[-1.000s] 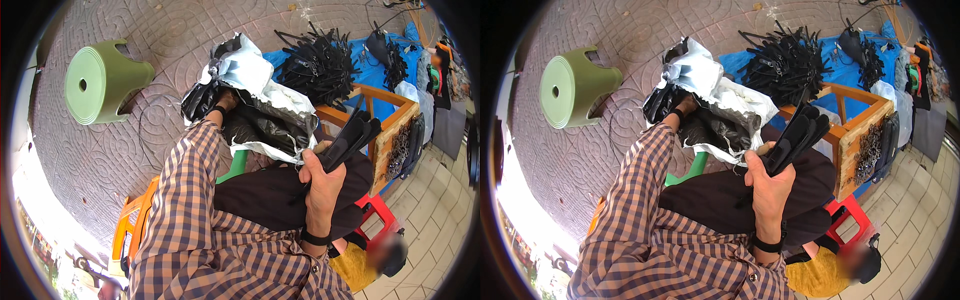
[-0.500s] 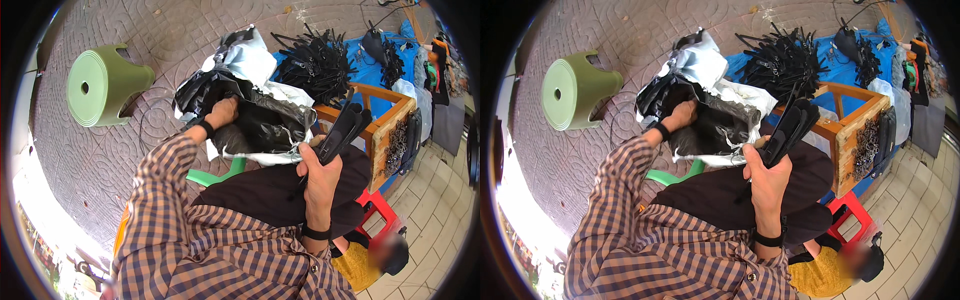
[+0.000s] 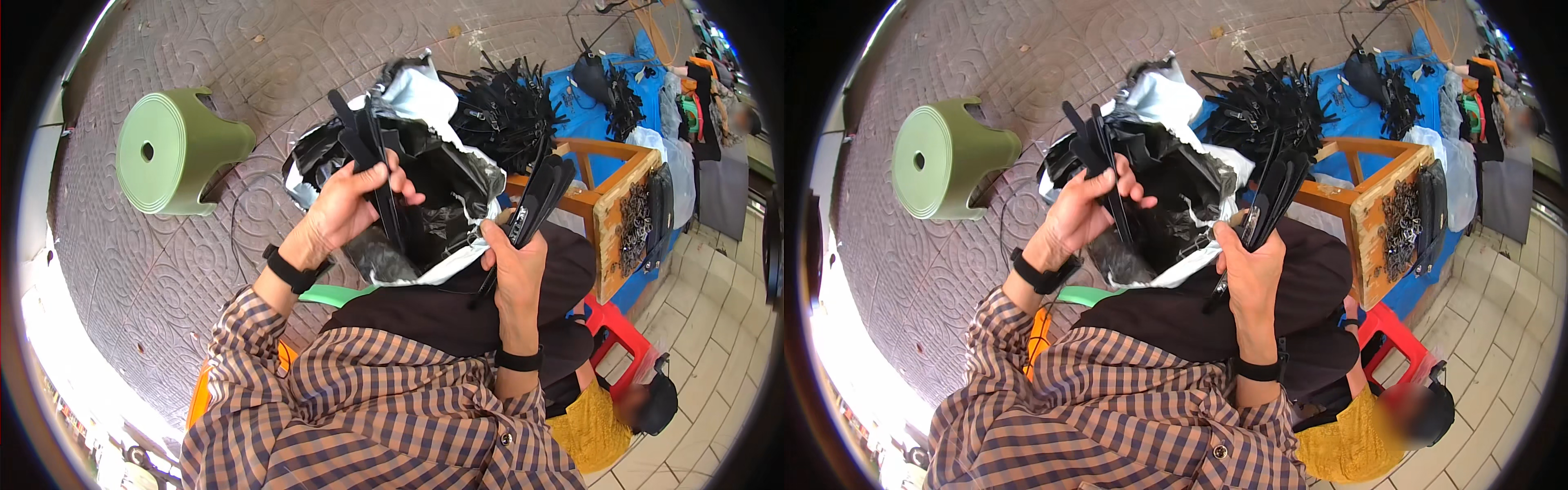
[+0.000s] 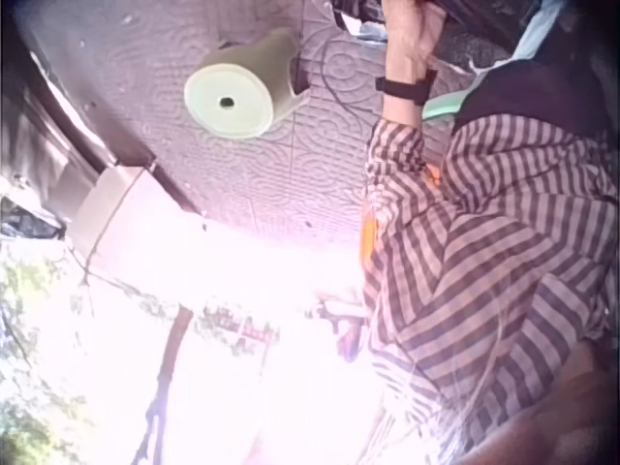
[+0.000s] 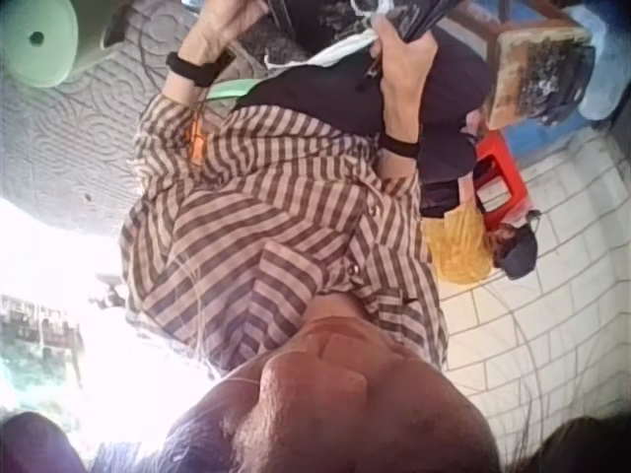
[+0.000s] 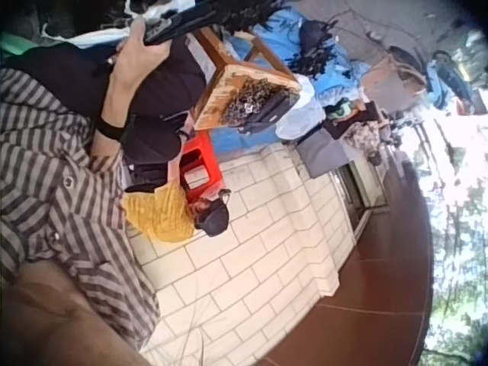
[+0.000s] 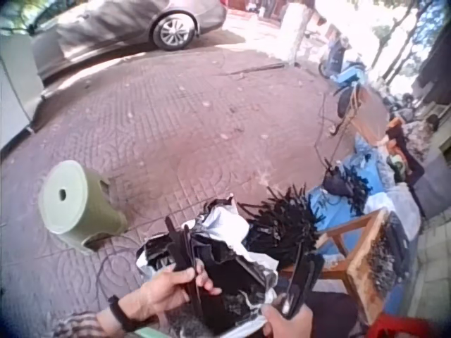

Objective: Inspecting and organizing small black shoe components and accessories from bags and on a workbench.

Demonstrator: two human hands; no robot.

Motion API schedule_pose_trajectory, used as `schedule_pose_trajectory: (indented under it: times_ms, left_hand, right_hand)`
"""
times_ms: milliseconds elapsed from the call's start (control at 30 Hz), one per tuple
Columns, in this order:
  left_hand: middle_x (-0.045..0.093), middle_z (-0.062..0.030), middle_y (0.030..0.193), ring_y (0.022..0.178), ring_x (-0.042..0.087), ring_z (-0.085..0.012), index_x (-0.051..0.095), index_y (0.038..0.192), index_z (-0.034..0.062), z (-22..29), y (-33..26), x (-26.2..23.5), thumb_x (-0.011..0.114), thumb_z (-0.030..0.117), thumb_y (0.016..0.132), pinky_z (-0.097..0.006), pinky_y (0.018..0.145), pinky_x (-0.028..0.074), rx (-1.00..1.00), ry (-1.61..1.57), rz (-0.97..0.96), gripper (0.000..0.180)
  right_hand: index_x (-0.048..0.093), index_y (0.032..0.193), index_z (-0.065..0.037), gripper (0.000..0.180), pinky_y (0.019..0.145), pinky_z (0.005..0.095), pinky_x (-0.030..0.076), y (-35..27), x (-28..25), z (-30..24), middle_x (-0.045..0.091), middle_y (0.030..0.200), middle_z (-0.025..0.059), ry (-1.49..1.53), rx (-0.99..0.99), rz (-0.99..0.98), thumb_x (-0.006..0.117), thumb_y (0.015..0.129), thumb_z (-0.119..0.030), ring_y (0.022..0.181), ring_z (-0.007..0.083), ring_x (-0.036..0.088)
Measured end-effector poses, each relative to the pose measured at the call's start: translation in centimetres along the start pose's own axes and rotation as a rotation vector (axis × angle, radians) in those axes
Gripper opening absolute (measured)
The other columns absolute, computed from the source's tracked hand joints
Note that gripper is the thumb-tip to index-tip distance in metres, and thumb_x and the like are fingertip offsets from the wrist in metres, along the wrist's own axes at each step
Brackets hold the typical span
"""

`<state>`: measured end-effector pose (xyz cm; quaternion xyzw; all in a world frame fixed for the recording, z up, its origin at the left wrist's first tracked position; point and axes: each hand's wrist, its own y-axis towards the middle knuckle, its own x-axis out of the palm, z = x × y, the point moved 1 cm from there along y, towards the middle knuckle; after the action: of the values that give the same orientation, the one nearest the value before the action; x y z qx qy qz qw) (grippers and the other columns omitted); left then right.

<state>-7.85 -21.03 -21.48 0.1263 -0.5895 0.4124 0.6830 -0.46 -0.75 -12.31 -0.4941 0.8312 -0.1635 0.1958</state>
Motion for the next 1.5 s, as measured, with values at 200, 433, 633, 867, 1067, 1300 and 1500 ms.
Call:
schedule_pose_trajectory:
  times_ms: [200, 433, 633, 867, 1067, 1300, 1500]
  left_hand:
    - [0.06, -0.0047, 0.09, 0.095, 0.061, -0.0222, 0.055, 0.104, 0.0056, -2.5, 1.3, -0.8, 0.057, 0.017, 0.094, -0.048, 0.095, 0.05, -0.105, -0.123, 0.147, 0.015]
    - [0.062, -0.0026, 0.098, 0.095, 0.058, -0.0152, 0.057, 0.105, 0.0072, -7.6, 1.0, 2.3, 0.058, 0.013, 0.092, -0.031, 0.088, 0.046, -0.091, -0.03, 0.283, 0.015]
    - [0.056, -0.0041, 0.113, 0.108, 0.051, -0.0144, 0.049, 0.124, 0.0059, -8.0, 0.4, 5.6, 0.058, 0.021, 0.093, -0.032, 0.097, 0.039, -0.106, 0.051, 0.272, 0.035]
    - [0.04, -0.0159, 0.126, 0.123, 0.037, -0.0261, 0.039, 0.135, 0.0027, -7.3, 1.0, 6.8, 0.058, 0.039, 0.091, -0.037, 0.105, 0.032, -0.075, 0.431, 0.136, 0.06]
    - [0.037, -0.0137, 0.139, 0.129, 0.035, -0.0226, 0.025, 0.145, 0.0043, -7.1, 0.8, 6.8, 0.062, 0.032, 0.091, -0.036, 0.109, 0.027, -0.18, 0.586, 0.012, 0.071]
    - [0.049, -0.0141, 0.132, 0.123, 0.047, -0.0254, 0.034, 0.14, 0.0044, -5.7, 0.0, 5.7, 0.059, 0.017, 0.09, -0.038, 0.105, 0.034, 0.077, 0.685, -0.088, 0.057]
    - [0.06, -0.0181, 0.106, 0.098, 0.06, -0.0373, 0.052, 0.118, 0.0048, -6.5, -2.9, 4.4, 0.063, 0.007, 0.081, -0.039, 0.084, 0.048, 0.091, 1.464, -0.072, 0.039]
  right_hand:
    - [0.06, 0.099, 0.002, 0.018, 0.046, 0.0187, 0.039, -0.6, 0.9, -0.5, 0.056, 0.072, 0.0005, -0.103, -0.191, 0.105, 0.066, 0.083, 0.001, 0.05, 0.004, 0.048]
    - [0.06, 0.103, 0.005, 0.022, 0.073, 0.0254, 0.049, -1.1, 2.3, 0.1, 0.066, 0.089, 0.0071, -0.133, -0.285, -0.149, 0.067, 0.085, -0.004, 0.081, 0.0132, 0.063]
    - [0.056, 0.106, 0.0, 0.04, 0.074, 0.0328, 0.05, -0.6, 2.1, 0.7, 0.067, 0.096, 0.0146, -0.579, -0.128, -0.211, 0.076, 0.076, -0.015, 0.085, 0.0229, 0.066]
    - [0.052, 0.112, -0.001, 0.046, 0.079, 0.0329, 0.049, -0.1, 1.8, 0.6, 0.064, 0.1, 0.0125, -0.451, -0.195, -0.247, 0.076, 0.075, -0.01, 0.09, 0.0216, 0.063]
    - [0.061, 0.098, 0.001, 0.025, 0.074, 0.028, 0.049, -0.3, 0.9, 0.8, 0.066, 0.087, 0.0063, -0.387, -0.012, -0.28, 0.071, 0.076, -0.005, 0.081, 0.0127, 0.061]
    - [0.056, 0.094, 0.0, 0.009, 0.077, 0.0289, 0.053, -0.1, 0.2, -0.2, 0.067, 0.093, 0.0144, 0.291, 0.044, -0.035, 0.059, 0.086, 0.002, 0.084, 0.0182, 0.067]
    - [0.052, 0.096, -0.004, 0.012, 0.083, 0.0394, 0.055, 0.2, -1.8, -0.4, 0.062, 0.092, 0.0097, 0.665, 0.103, 0.069, 0.059, 0.089, -0.01, 0.082, 0.0206, 0.064]
